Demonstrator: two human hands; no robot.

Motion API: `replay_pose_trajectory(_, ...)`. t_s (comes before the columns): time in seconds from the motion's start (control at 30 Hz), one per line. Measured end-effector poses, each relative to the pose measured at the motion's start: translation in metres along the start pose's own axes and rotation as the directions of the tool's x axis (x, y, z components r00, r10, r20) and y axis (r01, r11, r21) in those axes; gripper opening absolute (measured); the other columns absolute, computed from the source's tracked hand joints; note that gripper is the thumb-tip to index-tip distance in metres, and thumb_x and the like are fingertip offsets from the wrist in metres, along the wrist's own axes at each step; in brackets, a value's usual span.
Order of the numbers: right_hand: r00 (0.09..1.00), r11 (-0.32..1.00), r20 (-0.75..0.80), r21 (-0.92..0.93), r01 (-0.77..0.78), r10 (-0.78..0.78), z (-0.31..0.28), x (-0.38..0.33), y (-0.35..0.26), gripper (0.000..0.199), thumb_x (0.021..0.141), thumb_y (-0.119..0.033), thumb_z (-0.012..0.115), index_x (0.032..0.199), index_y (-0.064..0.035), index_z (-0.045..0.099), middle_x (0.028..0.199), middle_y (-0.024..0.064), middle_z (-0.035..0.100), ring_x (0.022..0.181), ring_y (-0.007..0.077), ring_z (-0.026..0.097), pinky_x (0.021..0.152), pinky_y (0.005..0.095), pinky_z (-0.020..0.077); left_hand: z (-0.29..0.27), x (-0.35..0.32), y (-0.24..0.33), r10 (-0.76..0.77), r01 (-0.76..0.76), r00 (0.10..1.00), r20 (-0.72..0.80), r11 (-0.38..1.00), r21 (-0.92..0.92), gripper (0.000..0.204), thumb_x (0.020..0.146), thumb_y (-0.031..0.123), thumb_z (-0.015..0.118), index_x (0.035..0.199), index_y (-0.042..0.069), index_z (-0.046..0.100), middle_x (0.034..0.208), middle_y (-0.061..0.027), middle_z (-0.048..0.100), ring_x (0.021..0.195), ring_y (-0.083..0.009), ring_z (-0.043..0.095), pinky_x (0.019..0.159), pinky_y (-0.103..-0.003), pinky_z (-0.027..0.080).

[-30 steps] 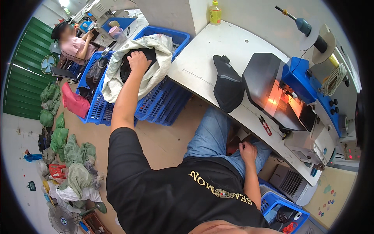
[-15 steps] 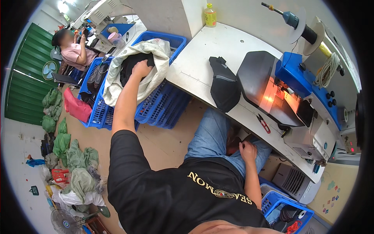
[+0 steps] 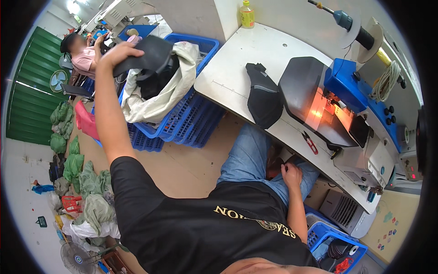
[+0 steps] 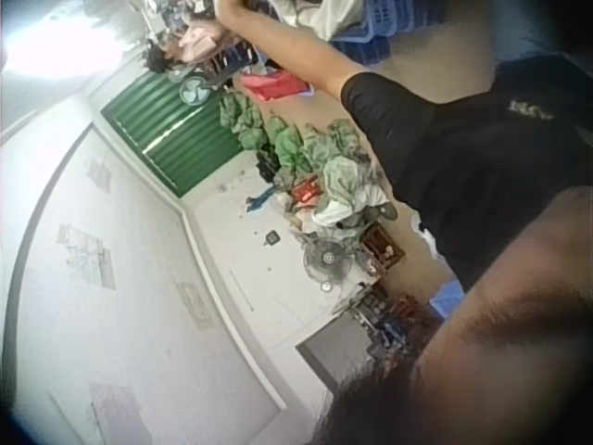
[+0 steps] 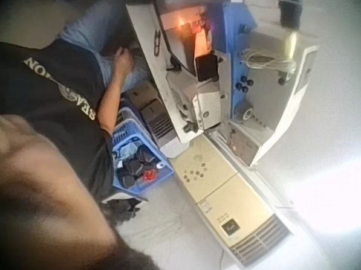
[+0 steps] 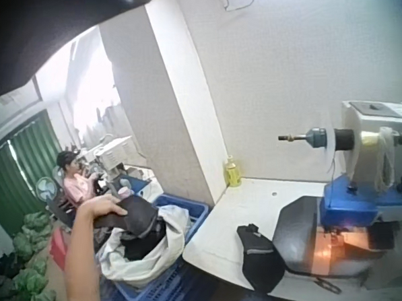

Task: The person repeatedly picks up black fabric pieces from a white sack inside a blue crate, briefly inspects them, and places them on the table next to a sewing machine. The person continues this cycle, stacking the pieces on the table throughout the clip.

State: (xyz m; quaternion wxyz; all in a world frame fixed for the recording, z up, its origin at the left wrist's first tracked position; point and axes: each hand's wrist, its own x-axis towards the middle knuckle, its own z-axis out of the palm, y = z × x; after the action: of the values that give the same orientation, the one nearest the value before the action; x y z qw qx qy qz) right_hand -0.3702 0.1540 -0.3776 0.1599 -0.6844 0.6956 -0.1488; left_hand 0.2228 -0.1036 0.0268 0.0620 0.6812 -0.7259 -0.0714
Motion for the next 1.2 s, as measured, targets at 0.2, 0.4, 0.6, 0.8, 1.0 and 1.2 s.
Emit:
replay_pose_trajectory(0.2,1.0,1.0,-0.008,-0.014,0.011,-0.011,0.009,0.002,0.001,0.027,0.085,-0.032,0.062,0.081,-0.0066,0.066,0.084,0.0125,0.067,0.079,0.035,0.064,0.077,0.0467,0.0477,-0.011,-0.037,0.054,-0.016,-0.191,0.974,-0.226,0.485,-0.854,0.037,0.09,0.027,0.062,0.112,-0.003,0.062,0.096,-0.0055,0.068,0.074,-0.0105,0.064,0.067,-0.023,0.05)
replay_pose_trajectory(0.4,0.999,0.999,-0.003,0.02,-0.04,0.04,0.005,0.002,0.002,0.026,0.083,-0.034,0.063,0.076,-0.0086,0.065,0.08,0.0124,0.066,0.077,0.035,0.064,0.076,0.0463,0.0485,0.118,0.006,0.107,-0.081,-0.346,0.938,-0.336,-0.217,-0.913,0.027,0.092,0.025,0.059,0.106,0.002,0.06,0.092,-0.01,0.067,0.073,-0.0233,0.066,0.066,-0.035,0.055)
replay_pose_trajectory(0.6,0.999,0.998,-0.048,0.056,0.014,-0.011,0.004,-0.004,0.002,0.024,0.082,-0.031,0.065,0.074,-0.008,0.065,0.077,0.0115,0.066,0.074,0.0346,0.063,0.072,0.0453,0.0483,0.218,0.009,0.201,-0.177,-0.237,0.969,-0.172,-0.466,-0.853,0.039,0.089,0.007,0.056,0.126,-0.002,0.051,0.123,-0.0141,0.059,0.112,-0.0285,0.058,0.101,-0.041,0.045)
replay_pose_trajectory(0.8,0.999,0.999,-0.048,0.047,0.019,-0.016,0.001,-0.004,0.001,0.024,0.082,-0.03,0.065,0.076,-0.0068,0.065,0.079,0.0124,0.067,0.075,0.0349,0.063,0.071,0.0458,0.0478,0.233,-0.006,0.254,-0.102,-0.204,0.978,-0.181,-0.63,-0.749,0.038,0.091,0.013,0.054,0.125,-0.002,0.051,0.122,-0.0156,0.059,0.113,-0.0289,0.057,0.1,-0.041,0.044)
replay_pose_trajectory(1.0,1.0,0.999,-0.001,0.045,0.013,-0.013,0.002,-0.003,-0.001,0.023,0.082,-0.029,0.064,0.075,-0.0074,0.065,0.079,0.01,0.067,0.076,0.0308,0.064,0.075,0.0432,0.0478,0.316,-0.003,0.258,-0.025,0.087,0.99,0.136,-0.654,-0.752,0.039,0.092,0.013,0.055,0.128,0.001,0.048,0.122,-0.0121,0.058,0.113,-0.0256,0.057,0.098,-0.041,0.045)
replay_pose_trajectory(1.2,1.0,1.0,-0.008,0.006,0.008,-0.008,0.002,-0.003,-0.001,0.023,0.082,-0.029,0.064,0.075,-0.0073,0.065,0.078,0.01,0.067,0.076,0.0307,0.064,0.076,0.0436,0.0478,0.308,-0.007,0.255,-0.057,0.047,0.994,0.089,-0.518,-0.854,0.037,0.093,0.013,0.055,0.128,0.002,0.049,0.122,-0.0118,0.059,0.112,-0.0246,0.058,0.097,-0.04,0.045)
